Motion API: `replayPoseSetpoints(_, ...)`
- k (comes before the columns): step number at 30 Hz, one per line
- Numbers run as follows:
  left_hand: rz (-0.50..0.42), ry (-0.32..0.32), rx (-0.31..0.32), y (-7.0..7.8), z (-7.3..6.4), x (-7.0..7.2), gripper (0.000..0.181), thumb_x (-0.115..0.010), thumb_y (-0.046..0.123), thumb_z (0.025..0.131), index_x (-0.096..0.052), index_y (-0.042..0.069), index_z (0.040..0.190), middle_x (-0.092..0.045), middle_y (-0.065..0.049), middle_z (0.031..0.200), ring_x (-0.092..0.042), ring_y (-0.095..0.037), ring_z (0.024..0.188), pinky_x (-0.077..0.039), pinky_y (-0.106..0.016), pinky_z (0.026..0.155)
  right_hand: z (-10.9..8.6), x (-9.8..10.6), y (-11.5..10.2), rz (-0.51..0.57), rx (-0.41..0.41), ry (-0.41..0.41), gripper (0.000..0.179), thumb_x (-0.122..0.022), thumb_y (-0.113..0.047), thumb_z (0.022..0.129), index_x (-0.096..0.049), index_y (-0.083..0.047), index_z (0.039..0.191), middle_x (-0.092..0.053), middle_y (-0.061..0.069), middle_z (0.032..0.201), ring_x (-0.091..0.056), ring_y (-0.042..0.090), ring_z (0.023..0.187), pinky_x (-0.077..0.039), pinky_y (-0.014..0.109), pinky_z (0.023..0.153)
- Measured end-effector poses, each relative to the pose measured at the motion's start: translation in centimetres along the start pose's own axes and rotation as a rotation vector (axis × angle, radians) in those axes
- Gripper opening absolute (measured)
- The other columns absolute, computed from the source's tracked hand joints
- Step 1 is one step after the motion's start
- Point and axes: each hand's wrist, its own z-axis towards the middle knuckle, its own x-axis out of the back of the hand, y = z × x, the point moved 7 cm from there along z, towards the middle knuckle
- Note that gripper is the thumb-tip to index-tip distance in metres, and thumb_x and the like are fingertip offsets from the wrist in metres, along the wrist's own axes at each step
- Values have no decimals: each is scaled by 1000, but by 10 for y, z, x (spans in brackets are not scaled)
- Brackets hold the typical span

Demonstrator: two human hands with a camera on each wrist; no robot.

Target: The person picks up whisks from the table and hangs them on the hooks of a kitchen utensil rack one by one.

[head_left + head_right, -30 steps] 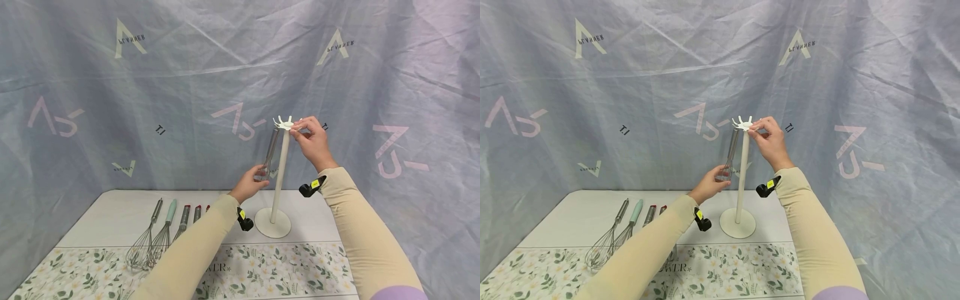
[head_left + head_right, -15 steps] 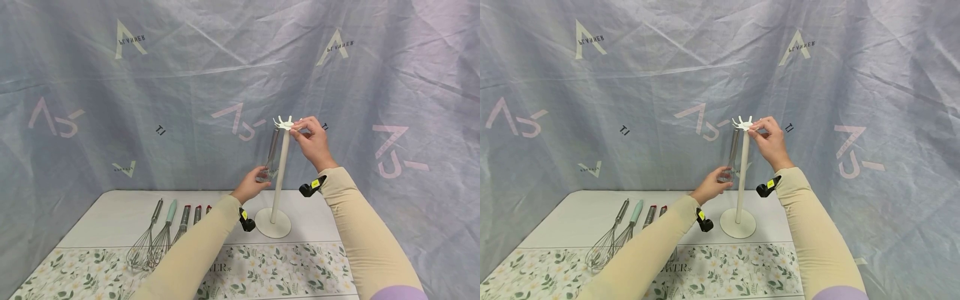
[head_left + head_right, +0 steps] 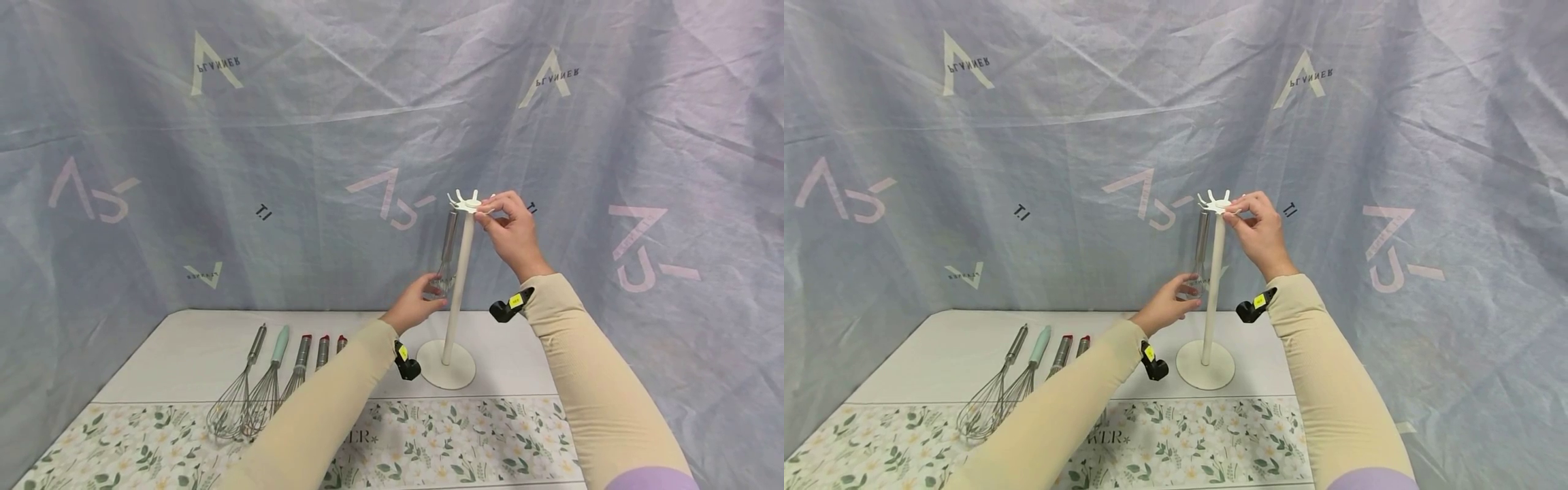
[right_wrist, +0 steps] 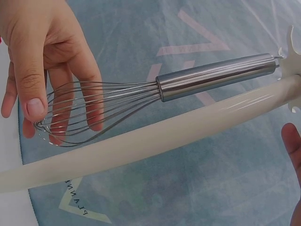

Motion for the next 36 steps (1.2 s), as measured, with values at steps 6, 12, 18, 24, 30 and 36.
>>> replayPoseSetpoints(6,-7,-6,-3,0,0,0,63,-70,20,98,-42,21,154,-60,-8,131,-62,-26,117,-55,-40,90,0,0,-1,-13,-5,-1,11,-68,4,94,-67,13,99,-55,19,113,-54,15,108,-52,15,80)
replayPoseSetpoints(12,13,1,-5,-4,-3,8,65,-71,23,98,-40,19,155,-57,-12,136,-60,-28,120,-53,-42,94,0,0,0,-6,-4,0,11,-69,4,93,-67,13,99,-56,18,112,-54,16,108,-52,15,80)
replayPoseSetpoints(18,59,8,11,-3,-11,28,66,-69,25,99,-37,19,156,-55,-16,139,-58,-31,123,-52,-45,97,0,0,2,-5,-6,2,11,-68,5,93,-67,13,99,-55,24,114,-52,12,109,-51,14,80)
replayPoseSetpoints(24,102,38,10,0,-24,54,66,-68,25,99,-36,20,157,-56,-14,137,-58,-33,123,-52,-47,95,0,-1,3,3,-8,0,11,-68,4,93,-67,13,100,-54,23,114,-53,13,109,-52,15,81)
replayPoseSetpoints(30,122,38,12,3,-40,84,67,-68,27,99,-34,24,157,-57,-12,135,-59,-31,119,-54,-44,88,0,-1,2,9,1,4,10,-68,5,93,-67,13,99,-55,19,112,-53,13,107,-52,15,80)
replayPoseSetpoints(36,75,48,28,6,-53,118,67,-67,24,100,-32,27,158,-56,-11,133,-63,-30,111,-56,-51,84,2,0,1,4,19,8,10,-68,6,93,-66,14,99,-56,17,110,-53,12,107,-52,15,80)
